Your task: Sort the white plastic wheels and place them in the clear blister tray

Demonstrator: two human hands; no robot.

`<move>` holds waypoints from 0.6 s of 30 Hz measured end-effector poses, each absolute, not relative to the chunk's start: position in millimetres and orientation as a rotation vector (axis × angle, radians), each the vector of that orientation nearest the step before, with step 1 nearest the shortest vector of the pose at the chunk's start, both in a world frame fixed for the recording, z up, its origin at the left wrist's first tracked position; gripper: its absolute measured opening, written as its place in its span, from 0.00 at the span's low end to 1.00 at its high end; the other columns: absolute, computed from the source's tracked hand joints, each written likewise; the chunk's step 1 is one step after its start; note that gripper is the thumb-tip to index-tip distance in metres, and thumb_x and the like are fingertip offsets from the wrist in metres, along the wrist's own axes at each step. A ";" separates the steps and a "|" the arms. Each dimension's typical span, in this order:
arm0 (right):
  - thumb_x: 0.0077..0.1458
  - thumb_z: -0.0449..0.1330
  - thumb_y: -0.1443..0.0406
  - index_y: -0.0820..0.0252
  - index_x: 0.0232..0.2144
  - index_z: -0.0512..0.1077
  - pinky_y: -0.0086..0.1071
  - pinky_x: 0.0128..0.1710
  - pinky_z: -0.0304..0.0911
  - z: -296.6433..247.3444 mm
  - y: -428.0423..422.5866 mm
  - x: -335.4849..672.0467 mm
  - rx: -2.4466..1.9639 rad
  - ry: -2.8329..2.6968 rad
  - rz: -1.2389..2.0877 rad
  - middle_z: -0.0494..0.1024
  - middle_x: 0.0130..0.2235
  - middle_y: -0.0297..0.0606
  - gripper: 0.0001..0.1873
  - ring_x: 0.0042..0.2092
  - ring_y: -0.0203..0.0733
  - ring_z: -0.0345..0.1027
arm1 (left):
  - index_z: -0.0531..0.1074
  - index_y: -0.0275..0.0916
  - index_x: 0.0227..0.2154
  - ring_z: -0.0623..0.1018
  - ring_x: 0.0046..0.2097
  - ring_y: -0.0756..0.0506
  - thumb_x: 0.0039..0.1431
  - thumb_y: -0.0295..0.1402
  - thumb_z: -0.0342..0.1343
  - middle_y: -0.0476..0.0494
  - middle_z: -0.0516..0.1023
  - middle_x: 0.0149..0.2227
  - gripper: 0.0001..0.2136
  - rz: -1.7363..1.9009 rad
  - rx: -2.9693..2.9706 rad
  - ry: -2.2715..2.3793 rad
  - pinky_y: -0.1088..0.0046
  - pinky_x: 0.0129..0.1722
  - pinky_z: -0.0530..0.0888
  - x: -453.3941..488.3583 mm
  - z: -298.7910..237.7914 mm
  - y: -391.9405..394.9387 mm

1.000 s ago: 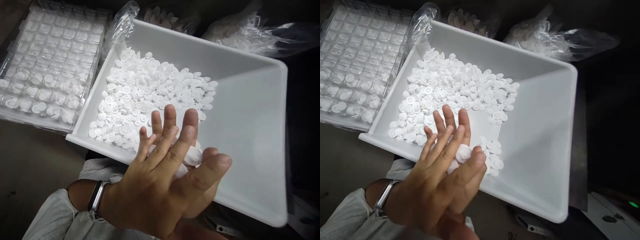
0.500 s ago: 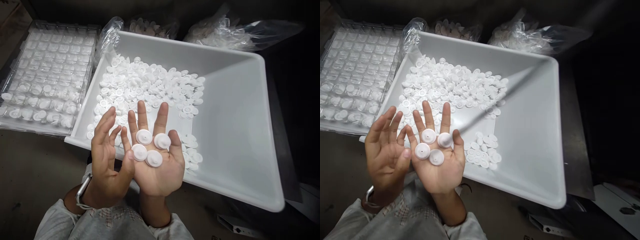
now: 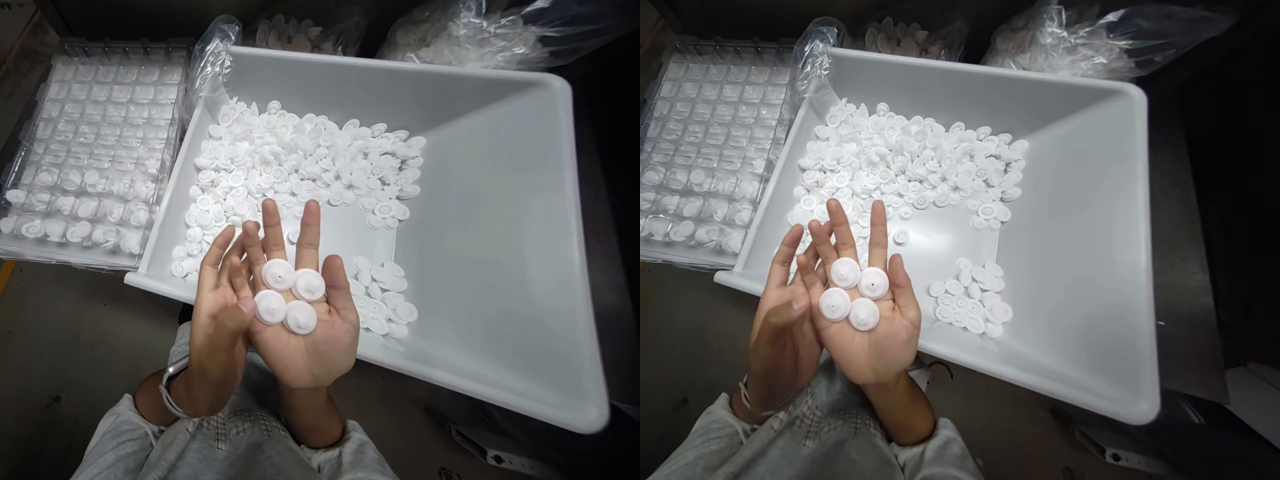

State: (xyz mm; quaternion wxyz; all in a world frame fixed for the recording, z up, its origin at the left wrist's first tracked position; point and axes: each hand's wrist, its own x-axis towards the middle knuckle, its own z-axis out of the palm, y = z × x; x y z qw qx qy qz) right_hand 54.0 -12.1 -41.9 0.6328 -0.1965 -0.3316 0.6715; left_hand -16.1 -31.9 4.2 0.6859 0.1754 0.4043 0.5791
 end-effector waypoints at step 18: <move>0.65 0.24 0.52 0.39 0.67 0.43 0.58 0.60 0.61 -36.3 -9.6 65.3 -0.561 -0.950 1.486 0.52 0.70 0.32 0.31 0.69 0.44 0.50 | 0.62 0.45 0.60 0.61 0.68 0.39 0.61 0.37 0.44 0.48 0.71 0.60 0.24 1.127 0.051 0.828 0.56 0.67 0.61 -9.5 13.6 -14.7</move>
